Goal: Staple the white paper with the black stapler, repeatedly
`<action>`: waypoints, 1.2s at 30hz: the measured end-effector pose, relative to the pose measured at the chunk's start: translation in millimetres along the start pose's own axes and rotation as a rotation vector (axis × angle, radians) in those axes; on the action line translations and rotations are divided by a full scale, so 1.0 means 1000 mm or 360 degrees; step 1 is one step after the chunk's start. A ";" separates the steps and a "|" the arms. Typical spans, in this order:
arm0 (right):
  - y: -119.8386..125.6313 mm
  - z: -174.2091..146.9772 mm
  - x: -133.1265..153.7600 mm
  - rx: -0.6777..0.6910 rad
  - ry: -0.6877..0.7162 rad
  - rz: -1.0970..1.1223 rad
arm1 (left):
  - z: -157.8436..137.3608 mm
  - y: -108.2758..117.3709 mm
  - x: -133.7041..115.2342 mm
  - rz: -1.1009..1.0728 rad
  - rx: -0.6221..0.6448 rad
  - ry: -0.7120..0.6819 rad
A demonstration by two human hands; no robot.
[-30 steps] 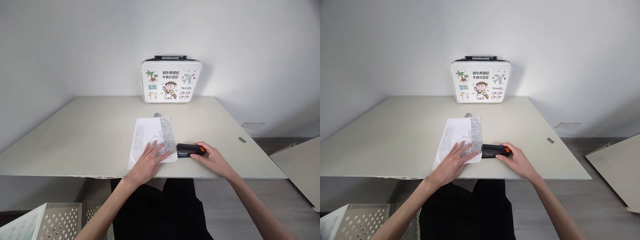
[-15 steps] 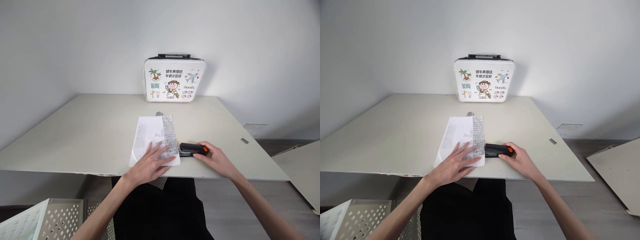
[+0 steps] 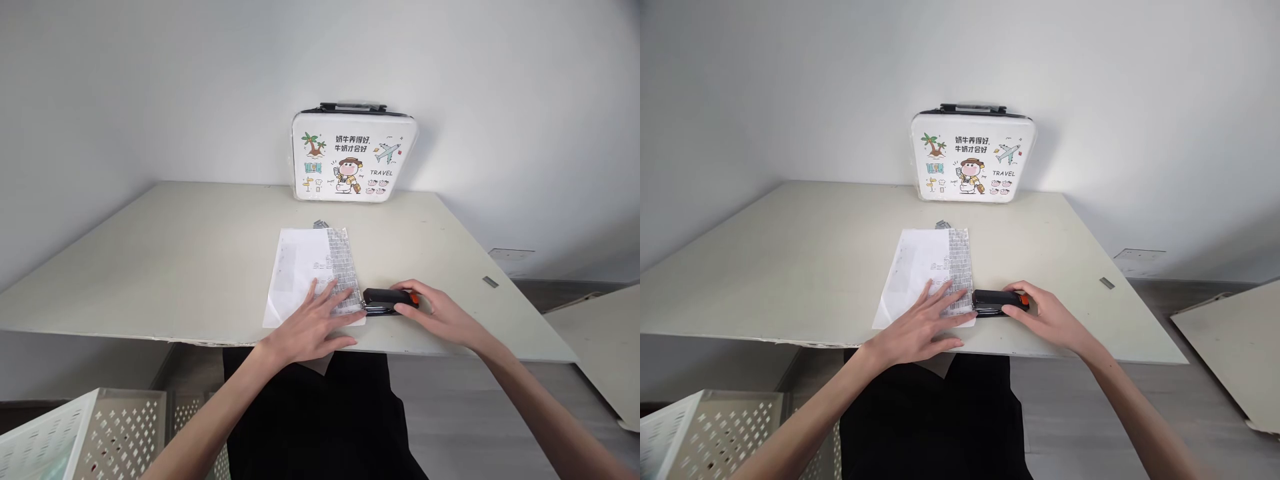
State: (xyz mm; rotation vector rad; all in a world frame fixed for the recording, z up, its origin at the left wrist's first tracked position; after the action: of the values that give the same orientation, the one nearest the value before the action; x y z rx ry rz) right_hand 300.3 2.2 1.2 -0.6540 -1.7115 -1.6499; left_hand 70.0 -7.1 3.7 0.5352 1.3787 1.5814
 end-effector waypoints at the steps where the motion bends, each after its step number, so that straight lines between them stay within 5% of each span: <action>1: 0.002 0.002 0.005 -0.0010 0.0006 0.0011 | -0.001 0.000 -0.001 0.0009 0.0001 -0.0006; 6: 0.003 0.017 0.036 -0.0101 -0.0046 -0.0018 | -0.005 0.001 -0.006 0.0010 -0.0038 -0.0046; 13: -0.031 0.045 0.080 0.0045 0.0114 -0.0258 | -0.006 0.000 -0.008 0.0010 -0.0078 -0.0023; 36: -0.051 0.050 0.082 0.0252 0.0111 -0.0567 | -0.003 -0.002 -0.010 0.0011 -0.0080 0.0012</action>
State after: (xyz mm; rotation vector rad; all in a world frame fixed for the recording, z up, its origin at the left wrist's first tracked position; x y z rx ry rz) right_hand 202.6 40.4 29.6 -0.2211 -1.9665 -1.7237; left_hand 72.9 -16.9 3.4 0.5043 1.3405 1.6208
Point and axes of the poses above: each hand's wrist, its own z-axis towards the middle knuckle, its own y-axis out of the back of the hand, x = y × z, the point moved 8 cm from there along z, towards the middle knuckle, and after that the axes turned 6 degrees about -x, right-handed, at the moved point
